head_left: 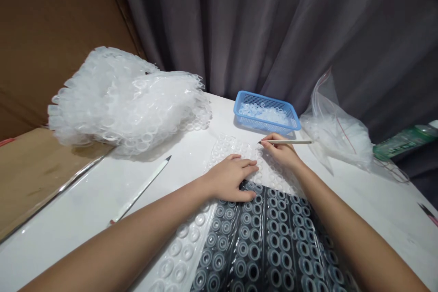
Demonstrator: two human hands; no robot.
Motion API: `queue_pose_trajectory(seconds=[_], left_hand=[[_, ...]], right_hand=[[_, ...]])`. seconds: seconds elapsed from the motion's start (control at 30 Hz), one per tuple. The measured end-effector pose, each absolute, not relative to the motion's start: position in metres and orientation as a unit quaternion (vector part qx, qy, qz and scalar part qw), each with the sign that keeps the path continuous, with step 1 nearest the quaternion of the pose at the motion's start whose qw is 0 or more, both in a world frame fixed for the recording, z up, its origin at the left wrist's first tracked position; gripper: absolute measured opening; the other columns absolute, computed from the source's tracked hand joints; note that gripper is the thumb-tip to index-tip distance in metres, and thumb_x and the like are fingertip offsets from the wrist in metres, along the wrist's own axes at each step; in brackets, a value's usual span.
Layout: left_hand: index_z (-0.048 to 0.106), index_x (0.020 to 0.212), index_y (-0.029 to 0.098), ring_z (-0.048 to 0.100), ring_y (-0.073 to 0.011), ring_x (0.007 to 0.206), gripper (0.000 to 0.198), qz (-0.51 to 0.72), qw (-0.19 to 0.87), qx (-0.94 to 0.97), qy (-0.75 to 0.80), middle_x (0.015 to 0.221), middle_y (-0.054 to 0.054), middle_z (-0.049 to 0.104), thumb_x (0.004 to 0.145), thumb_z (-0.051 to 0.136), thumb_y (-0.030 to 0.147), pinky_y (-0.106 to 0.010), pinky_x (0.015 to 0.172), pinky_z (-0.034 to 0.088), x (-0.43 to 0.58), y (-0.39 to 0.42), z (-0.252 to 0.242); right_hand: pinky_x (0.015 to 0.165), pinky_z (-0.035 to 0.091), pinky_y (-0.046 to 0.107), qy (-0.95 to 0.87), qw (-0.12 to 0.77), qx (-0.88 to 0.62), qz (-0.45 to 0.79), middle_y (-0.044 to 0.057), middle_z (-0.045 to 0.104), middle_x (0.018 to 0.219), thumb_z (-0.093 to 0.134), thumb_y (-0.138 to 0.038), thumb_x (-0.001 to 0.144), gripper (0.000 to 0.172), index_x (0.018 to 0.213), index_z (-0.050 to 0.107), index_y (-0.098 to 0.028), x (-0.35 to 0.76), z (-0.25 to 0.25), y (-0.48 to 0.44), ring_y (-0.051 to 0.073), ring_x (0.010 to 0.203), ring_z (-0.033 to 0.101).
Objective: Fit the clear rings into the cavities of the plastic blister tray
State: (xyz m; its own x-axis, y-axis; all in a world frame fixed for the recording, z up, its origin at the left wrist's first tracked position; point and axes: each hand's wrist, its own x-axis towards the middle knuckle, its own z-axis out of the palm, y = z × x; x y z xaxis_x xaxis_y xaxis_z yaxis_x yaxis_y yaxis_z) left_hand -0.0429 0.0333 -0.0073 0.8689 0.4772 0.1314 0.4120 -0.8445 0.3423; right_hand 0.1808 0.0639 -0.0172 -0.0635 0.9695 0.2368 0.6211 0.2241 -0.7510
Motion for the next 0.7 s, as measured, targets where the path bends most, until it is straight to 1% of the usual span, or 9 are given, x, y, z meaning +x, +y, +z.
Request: queue_pose_trajectory(seconds=[0.1, 0.17, 0.23, 0.3, 0.37, 0.53, 0.7], left_hand=[[0.046, 0.133, 0.02, 0.047, -0.0283, 0.122, 0.067, 0.137, 0.153, 0.951, 0.232, 0.143, -0.01, 0.043, 0.076, 0.058, 0.053, -0.045, 0.104, 0.034, -0.044, 0.032, -0.006], [0.044, 0.133, 0.02, 0.042, -0.0288, 0.126, 0.066, 0.167, 0.139, 0.936, 0.277, 0.146, -0.009, 0.039, 0.079, 0.054, 0.055, -0.046, 0.105, 0.033, -0.044, 0.031, -0.006], [0.042, 0.135, 0.02, 0.036, -0.0305, 0.131, 0.066, 0.173, 0.119, 0.917, 0.338, 0.147, -0.01, 0.037, 0.082, 0.047, 0.059, -0.052, 0.11, 0.023, -0.043, 0.03, -0.008], [0.038, 0.138, 0.02, 0.03, -0.0312, 0.135, 0.068, 0.147, 0.111, 0.911, 0.369, 0.147, -0.01, 0.038, 0.085, 0.04, 0.064, -0.057, 0.112, 0.011, -0.041, 0.029, -0.011], [0.037, 0.139, 0.021, 0.029, -0.0308, 0.137, 0.07, 0.114, 0.115, 0.915, 0.37, 0.146, -0.009, 0.04, 0.086, 0.033, 0.067, -0.058, 0.112, 0.007, -0.04, 0.029, -0.014], [0.037, 0.139, 0.023, 0.031, -0.0304, 0.136, 0.071, 0.098, 0.112, 0.917, 0.37, 0.145, -0.008, 0.041, 0.086, 0.029, 0.07, -0.056, 0.112, 0.008, -0.04, 0.03, -0.015], [0.037, 0.139, 0.022, 0.033, -0.032, 0.134, 0.073, 0.098, 0.111, 0.918, 0.368, 0.144, -0.01, 0.042, 0.085, 0.029, 0.07, -0.059, 0.111, 0.011, -0.04, 0.03, -0.013]], right_hand=[[0.055, 0.039, 0.026, -0.681, 0.39, -0.563, 0.259, 0.0, 0.061, 0.067, 0.056, -0.043, 0.081, 0.024, 0.078, 0.063, -0.02, 0.173, -0.022, 0.063, 0.015, 0.059, 0.051], [0.057, 0.04, 0.027, -0.675, 0.395, -0.565, 0.264, 0.0, 0.06, 0.065, 0.057, -0.042, 0.081, 0.023, 0.077, 0.062, -0.02, 0.171, -0.027, 0.062, 0.015, 0.06, 0.052], [0.058, 0.04, 0.027, -0.674, 0.395, -0.566, 0.264, 0.0, 0.06, 0.066, 0.057, -0.042, 0.081, 0.023, 0.077, 0.062, -0.02, 0.172, -0.029, 0.061, 0.016, 0.062, 0.052], [0.06, 0.041, 0.027, -0.679, 0.391, -0.563, 0.262, 0.0, 0.061, 0.067, 0.057, -0.041, 0.081, 0.022, 0.077, 0.062, -0.02, 0.173, -0.03, 0.061, 0.016, 0.063, 0.053], [0.061, 0.041, 0.028, -0.686, 0.386, -0.559, 0.261, 0.0, 0.062, 0.068, 0.056, -0.04, 0.081, 0.022, 0.077, 0.062, -0.02, 0.173, -0.029, 0.061, 0.016, 0.064, 0.054], [0.06, 0.04, 0.027, -0.7, 0.373, -0.555, 0.25, -0.001, 0.062, 0.066, 0.056, -0.04, 0.082, 0.021, 0.077, 0.062, -0.02, 0.172, -0.027, 0.061, 0.015, 0.062, 0.054], [0.061, 0.042, 0.027, -0.687, 0.395, -0.556, 0.25, 0.0, 0.063, 0.069, 0.056, -0.04, 0.082, 0.022, 0.079, 0.063, -0.02, 0.174, -0.029, 0.06, 0.016, 0.065, 0.055]])
